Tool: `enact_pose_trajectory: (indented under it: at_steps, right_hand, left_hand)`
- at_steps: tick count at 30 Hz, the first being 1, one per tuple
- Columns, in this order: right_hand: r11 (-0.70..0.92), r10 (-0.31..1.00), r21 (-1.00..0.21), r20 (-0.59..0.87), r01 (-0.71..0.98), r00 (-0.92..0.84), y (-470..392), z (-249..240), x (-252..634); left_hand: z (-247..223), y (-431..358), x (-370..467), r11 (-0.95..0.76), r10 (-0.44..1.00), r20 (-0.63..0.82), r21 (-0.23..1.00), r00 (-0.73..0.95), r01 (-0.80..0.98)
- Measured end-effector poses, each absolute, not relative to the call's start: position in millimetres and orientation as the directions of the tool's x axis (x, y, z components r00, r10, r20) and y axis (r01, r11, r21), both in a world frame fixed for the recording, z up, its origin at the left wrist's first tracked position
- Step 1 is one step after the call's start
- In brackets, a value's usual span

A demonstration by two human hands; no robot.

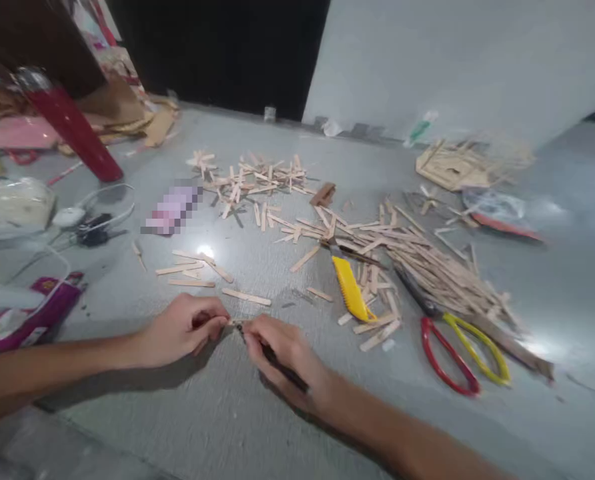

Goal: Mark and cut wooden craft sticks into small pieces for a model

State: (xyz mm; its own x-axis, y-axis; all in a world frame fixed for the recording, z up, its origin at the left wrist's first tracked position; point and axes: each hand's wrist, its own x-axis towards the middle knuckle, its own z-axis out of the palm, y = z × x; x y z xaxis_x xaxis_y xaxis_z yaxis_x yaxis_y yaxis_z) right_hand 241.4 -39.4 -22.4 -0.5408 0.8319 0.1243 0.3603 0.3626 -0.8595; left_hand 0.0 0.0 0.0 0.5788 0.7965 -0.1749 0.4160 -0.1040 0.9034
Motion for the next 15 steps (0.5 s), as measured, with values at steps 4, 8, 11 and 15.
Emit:
enact_pose_trajectory:
  at_steps: [4, 8, 11, 15]
  right_hand:
    - [0.39, 0.819, -0.835, 0.121, 0.388, -0.562, -42.9, -15.7, 241.6]
    - [0.379, 0.818, -0.843, 0.112, 0.382, -0.565, -42.3, -15.5, 240.7]
    - [0.394, 0.834, -0.833, 0.146, 0.388, -0.532, -40.8, -18.0, 239.7]
    - [0.442, 0.841, -0.815, 0.231, 0.374, -0.49, -40.1, -18.0, 238.5]
  left_hand:
    - [0.3, 0.5, 1.4, -0.089, 0.795, -0.189, 0.903, 0.577, 0.42]
    - [0.7, 0.7, 2.1, -0.071, 0.791, -0.205, 0.905, 0.576, 0.42]
    - [1.5, 0.5, 2.3, -0.087, 0.796, -0.205, 0.892, 0.569, 0.443]
    - [1.3, 0.7, 2.8, -0.079, 0.803, -0.209, 0.891, 0.558, 0.447]
